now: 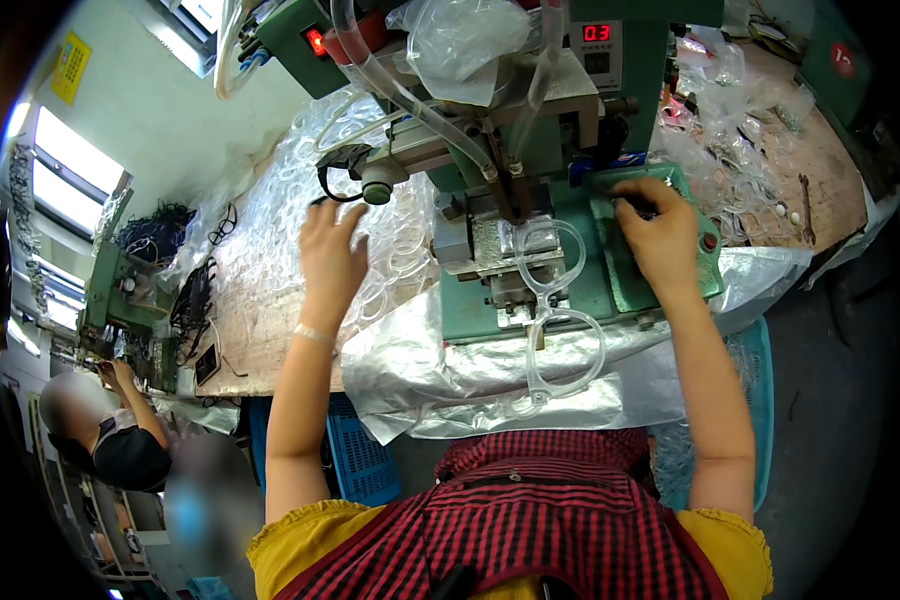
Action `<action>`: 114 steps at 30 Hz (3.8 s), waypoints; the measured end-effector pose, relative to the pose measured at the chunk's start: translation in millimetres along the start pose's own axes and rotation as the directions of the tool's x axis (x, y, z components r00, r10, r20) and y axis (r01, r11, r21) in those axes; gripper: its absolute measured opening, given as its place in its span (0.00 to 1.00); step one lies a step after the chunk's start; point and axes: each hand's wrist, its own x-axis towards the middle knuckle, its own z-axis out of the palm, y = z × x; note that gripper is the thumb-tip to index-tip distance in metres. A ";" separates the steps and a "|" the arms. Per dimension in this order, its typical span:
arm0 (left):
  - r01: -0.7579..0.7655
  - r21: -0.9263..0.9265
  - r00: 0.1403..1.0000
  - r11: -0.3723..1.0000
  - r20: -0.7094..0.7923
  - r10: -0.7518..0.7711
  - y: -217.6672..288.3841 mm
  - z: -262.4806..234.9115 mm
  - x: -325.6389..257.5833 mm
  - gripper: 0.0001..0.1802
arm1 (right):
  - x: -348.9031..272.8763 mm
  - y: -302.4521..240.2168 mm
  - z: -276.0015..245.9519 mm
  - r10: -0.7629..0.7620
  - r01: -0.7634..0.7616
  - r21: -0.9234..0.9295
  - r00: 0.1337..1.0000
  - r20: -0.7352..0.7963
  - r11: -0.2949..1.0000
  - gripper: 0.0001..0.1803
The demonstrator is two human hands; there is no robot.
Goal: The person repeatedly picks up clear plastic eyeglass frames and small metal components, places them into a press machine, and activates the press to attach the components. The person handles frames one at a time, retrieves parts from a green tray, and places finished frames onto a pile on the table.
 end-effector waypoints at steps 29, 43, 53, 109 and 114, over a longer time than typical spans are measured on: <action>0.315 -0.884 0.711 -0.346 0.462 -0.531 91.1 -11.8 -50.7 0.14 | -2.2 -87.0 11.8 0.034 -0.176 0.509 0.961 0.276 0.843 0.29; 0.362 -0.852 0.918 -0.378 0.396 -0.013 151.4 -126.8 -0.3 0.17 | -28.4 -77.7 -30.2 -0.086 0.000 0.302 0.959 0.271 0.953 0.24; 0.760 -0.300 0.561 -0.577 0.751 0.349 185.6 -89.6 1.0 0.19 | -15.3 26.1 -41.1 -0.088 0.037 -0.438 0.991 -0.096 0.898 0.08; 0.083 -0.765 0.926 -0.639 0.296 -0.234 66.4 -29.0 -51.6 0.49 | -4.9 -80.2 12.4 0.050 -0.189 0.509 0.960 0.274 0.840 0.31; -0.160 -0.981 0.963 0.111 -0.180 -0.200 93.9 -109.7 22.2 0.24 | -5.1 -92.6 18.3 0.033 -0.238 0.685 0.954 0.298 0.689 0.30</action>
